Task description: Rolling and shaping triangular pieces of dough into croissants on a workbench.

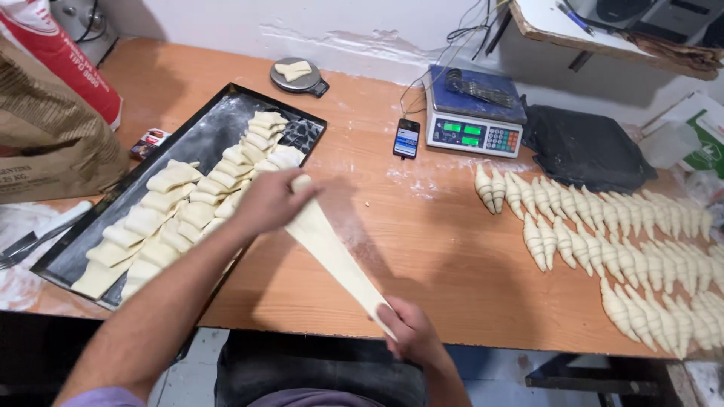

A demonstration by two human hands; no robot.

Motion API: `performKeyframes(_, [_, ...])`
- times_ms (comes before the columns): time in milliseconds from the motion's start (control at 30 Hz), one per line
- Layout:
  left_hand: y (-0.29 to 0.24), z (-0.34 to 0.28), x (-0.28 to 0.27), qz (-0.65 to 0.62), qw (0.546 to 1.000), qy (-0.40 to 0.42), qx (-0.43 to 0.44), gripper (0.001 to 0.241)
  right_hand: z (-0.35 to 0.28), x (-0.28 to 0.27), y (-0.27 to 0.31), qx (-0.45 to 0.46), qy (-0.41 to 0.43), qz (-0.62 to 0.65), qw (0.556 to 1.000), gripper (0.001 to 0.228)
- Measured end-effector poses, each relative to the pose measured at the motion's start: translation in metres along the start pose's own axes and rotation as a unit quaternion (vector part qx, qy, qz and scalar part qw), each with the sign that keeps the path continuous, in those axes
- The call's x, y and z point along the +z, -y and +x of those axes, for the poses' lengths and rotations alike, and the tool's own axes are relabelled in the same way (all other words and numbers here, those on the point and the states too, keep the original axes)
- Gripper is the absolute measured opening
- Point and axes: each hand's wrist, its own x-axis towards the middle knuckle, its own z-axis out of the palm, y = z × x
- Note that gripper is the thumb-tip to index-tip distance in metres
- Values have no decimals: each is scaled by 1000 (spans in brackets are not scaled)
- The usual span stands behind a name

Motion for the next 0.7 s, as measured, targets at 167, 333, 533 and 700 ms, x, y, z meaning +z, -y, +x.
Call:
performKeyframes(167, [42, 23, -36, 30, 996, -71, -33, 43, -1, -80, -87, -1, -11, 90, 996, 41])
performKeyframes(333, [32, 14, -33, -76, 987, -73, -121, 39, 34, -118, -131, -24, -79, 218, 972, 36])
performKeyframes(533, [-23, -10, 1, -199, 968, 8, -153, 32, 30, -38, 0, -254, -477, -471, 697, 70])
performKeyframes(700, [-63, -40, 9, -388, 909, 144, -43, 39, -5, 33, 131, -401, -266, -190, 856, 75])
